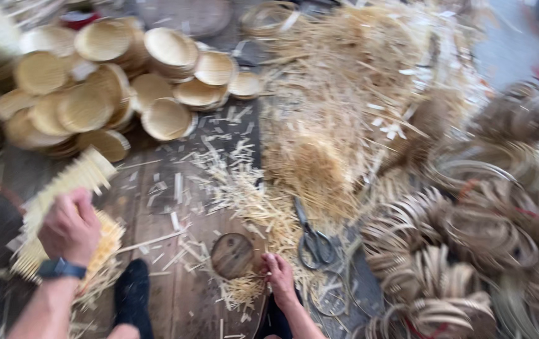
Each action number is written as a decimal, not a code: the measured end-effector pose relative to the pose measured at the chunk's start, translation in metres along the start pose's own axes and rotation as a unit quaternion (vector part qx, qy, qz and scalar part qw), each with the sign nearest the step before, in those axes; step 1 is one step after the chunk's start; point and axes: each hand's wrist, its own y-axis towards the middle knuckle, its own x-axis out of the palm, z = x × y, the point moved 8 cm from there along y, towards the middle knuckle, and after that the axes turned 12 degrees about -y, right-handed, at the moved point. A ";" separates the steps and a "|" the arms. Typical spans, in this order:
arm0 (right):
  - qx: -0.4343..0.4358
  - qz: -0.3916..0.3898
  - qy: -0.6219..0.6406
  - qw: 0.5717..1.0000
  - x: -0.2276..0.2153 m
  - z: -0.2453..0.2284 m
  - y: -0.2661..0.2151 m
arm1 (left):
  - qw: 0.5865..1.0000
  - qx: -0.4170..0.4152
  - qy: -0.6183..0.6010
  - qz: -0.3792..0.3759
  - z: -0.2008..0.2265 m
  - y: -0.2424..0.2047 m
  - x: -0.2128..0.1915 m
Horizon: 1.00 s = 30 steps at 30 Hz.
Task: The person assembles small bamboo baskets by hand and using scissors, trimming excess strips and fitting components together while sitting on a workshop floor.
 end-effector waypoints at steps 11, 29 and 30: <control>0.059 -0.058 -0.016 0.996 0.014 -0.079 -0.011 | 0.819 0.330 -0.234 -0.406 0.135 -0.251 0.171; 0.021 -0.030 -0.040 0.999 0.020 -0.056 0.004 | 0.741 -0.458 -0.394 -0.294 -0.006 -0.217 0.240; 0.025 -0.027 -0.054 0.998 0.020 -0.059 0.002 | 0.740 -0.453 -0.401 -0.293 -0.002 -0.215 0.238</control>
